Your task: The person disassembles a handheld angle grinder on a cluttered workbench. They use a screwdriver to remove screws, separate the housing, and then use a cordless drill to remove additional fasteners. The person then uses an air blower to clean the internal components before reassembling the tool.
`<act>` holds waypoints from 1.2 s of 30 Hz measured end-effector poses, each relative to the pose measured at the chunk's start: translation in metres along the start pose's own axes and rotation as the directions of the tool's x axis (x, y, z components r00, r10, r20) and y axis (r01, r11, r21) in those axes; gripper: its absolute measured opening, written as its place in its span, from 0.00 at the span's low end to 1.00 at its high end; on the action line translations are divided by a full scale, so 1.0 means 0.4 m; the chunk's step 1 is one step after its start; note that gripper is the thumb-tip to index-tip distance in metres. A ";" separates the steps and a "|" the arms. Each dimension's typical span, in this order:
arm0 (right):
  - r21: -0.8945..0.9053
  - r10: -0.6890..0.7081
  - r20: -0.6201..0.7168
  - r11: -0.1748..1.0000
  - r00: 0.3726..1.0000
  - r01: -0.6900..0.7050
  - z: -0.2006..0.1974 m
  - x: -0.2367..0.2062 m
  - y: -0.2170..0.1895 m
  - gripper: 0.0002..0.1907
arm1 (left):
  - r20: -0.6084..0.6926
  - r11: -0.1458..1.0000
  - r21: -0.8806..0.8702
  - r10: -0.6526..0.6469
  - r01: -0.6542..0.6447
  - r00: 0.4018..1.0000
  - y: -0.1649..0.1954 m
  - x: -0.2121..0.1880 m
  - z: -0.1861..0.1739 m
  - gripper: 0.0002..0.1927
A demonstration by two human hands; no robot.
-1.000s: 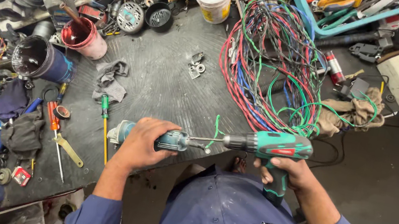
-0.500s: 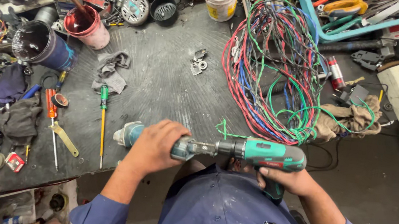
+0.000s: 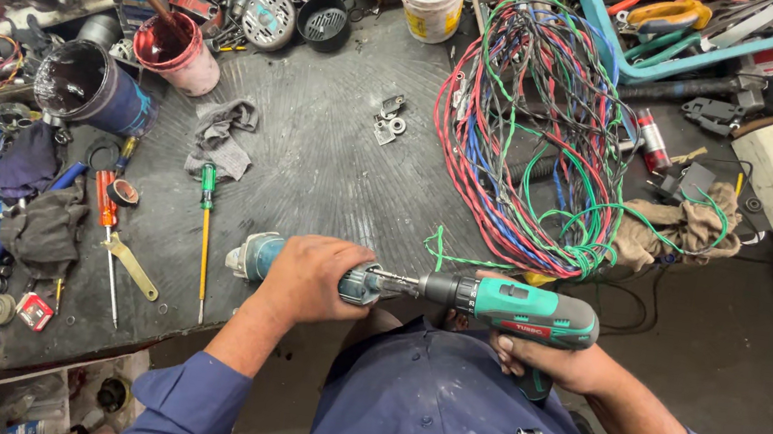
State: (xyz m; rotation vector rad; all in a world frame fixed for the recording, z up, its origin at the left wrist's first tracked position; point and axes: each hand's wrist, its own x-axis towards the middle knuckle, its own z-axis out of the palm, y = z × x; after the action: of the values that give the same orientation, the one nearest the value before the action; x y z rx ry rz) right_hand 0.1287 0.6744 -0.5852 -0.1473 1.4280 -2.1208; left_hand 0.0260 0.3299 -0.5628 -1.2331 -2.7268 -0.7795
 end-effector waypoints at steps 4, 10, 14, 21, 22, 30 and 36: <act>-0.082 -0.039 -0.022 0.996 0.999 0.037 0.003 -0.005 -0.009 0.39 | 0.013 0.999 -0.001 -0.051 0.051 0.999 -0.001 -0.001 -0.005 0.24; 0.029 0.003 -0.011 1.000 1.000 -0.002 -0.003 -0.004 -0.010 0.38 | -0.009 1.000 -0.021 -0.005 0.005 1.000 0.007 -0.006 -0.009 0.25; 0.033 -0.010 -0.032 0.999 0.999 0.011 -0.006 -0.012 -0.008 0.40 | 0.027 1.000 0.005 -0.012 0.012 1.000 0.016 -0.001 -0.004 0.25; 0.087 -0.047 -0.003 0.995 0.999 0.047 -0.012 -0.022 -0.017 0.43 | 0.006 0.999 -0.012 -0.030 0.030 1.000 0.001 0.010 -0.007 0.24; 0.097 -0.046 0.005 0.994 0.999 0.045 -0.013 -0.022 -0.016 0.43 | -0.013 0.999 -0.029 -0.032 0.032 0.999 -0.001 0.008 -0.009 0.22; 0.024 0.027 0.095 0.999 0.995 -0.029 -0.024 -0.004 -0.007 0.43 | -0.017 0.997 -0.033 -0.066 0.065 0.998 -0.003 0.010 -0.016 0.25; -0.111 0.061 0.068 0.992 0.996 -0.053 -0.016 0.010 -0.010 0.40 | -0.032 0.999 -0.016 -0.041 0.041 0.999 0.003 0.017 -0.009 0.26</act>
State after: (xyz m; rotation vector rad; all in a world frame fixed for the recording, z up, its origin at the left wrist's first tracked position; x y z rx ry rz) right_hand 0.1212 0.6788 -0.5853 -0.2189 1.4886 -1.9733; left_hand 0.0216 0.3336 -0.5573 -1.1609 -2.7339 -0.8182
